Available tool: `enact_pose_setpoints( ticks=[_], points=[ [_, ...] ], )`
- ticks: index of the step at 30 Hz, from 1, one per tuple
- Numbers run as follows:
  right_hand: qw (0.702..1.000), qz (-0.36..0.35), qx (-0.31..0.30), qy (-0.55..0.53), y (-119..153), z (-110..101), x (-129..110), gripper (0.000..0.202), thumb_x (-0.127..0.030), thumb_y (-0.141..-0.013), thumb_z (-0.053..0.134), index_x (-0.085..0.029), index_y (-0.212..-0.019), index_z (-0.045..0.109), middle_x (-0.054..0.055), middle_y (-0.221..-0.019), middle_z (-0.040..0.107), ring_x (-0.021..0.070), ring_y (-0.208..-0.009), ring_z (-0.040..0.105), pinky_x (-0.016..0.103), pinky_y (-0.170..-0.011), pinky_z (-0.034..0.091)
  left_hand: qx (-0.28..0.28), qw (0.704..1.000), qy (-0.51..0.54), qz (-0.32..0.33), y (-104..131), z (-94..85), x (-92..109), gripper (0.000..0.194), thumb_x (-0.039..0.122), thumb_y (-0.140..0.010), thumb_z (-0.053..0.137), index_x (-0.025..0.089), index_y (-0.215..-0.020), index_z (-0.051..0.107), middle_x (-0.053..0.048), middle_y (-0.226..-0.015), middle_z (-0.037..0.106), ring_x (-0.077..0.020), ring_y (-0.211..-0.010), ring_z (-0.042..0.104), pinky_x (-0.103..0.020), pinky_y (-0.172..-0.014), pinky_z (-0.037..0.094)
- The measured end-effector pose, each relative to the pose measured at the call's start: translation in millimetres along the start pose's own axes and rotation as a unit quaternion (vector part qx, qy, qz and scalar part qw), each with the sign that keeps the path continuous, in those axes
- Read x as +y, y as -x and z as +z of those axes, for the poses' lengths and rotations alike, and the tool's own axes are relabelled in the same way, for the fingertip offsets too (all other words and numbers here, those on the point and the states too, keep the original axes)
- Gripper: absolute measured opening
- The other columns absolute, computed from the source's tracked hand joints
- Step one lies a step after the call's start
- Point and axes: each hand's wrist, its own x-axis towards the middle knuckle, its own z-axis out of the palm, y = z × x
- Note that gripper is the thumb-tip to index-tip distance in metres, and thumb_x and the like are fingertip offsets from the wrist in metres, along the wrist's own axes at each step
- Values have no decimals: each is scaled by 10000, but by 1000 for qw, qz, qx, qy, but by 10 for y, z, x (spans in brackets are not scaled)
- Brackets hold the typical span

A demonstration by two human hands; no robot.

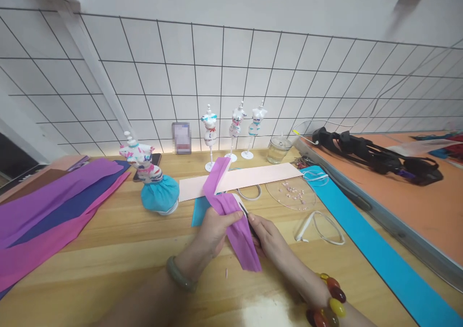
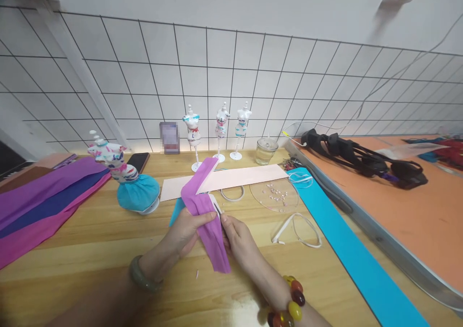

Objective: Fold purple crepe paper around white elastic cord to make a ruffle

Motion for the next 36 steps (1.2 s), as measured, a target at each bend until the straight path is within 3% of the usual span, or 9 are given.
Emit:
enact_pose_setpoints(
  ticks=[12,19,27,30,33,36],
  points=[
    [1000,-19,8,1,-1,-25,-5,497,-673,-767,441,-219,-589,346,-89,-455,263,64,-385,226,222,-373,172,-21,1000,-5,2,3,12,45,305,187,-556,784,128,-791,598,-22,-728,642,-165,-701,598,-304,-697,471],
    [998,-52,-18,16,51,-14,-95,493,-620,-839,378,-214,-560,352,-71,-452,316,83,-402,291,238,-408,228,-29,1000,4,10,-8,-48,48,299,188,-567,784,134,-799,604,-21,-731,643,-163,-690,606,-319,-711,480],
    [996,-68,-49,-13,0,-86,-21,468,-601,-856,371,-207,-602,371,-79,-461,322,66,-374,267,229,-382,189,-11,998,50,31,-76,-109,212,357,168,-576,784,137,-887,612,-38,-815,660,-162,-732,615,-308,-728,493],
    [996,-74,-13,-56,-55,-141,23,451,-632,-773,492,-216,-651,368,-110,-438,275,47,-340,198,215,-354,120,4,997,63,41,-115,-140,242,361,144,-581,776,139,-904,613,-40,-843,662,-154,-750,613,-295,-738,493],
    [990,-89,63,-87,-90,-188,24,442,-584,-715,606,-229,-694,343,-135,-415,259,36,-327,161,201,-353,105,2,997,62,39,-119,-137,220,380,136,-585,771,147,-929,609,-47,-869,667,-169,-779,623,-309,-753,494],
    [985,-97,115,-88,-95,-210,-14,446,-519,-682,670,-225,-717,336,-84,-571,452,20,-354,225,191,-357,149,-17,999,37,19,-56,-77,169,373,133,-574,776,143,-913,622,-37,-806,672,-175,-736,631,-319,-733,501]
  ],
)
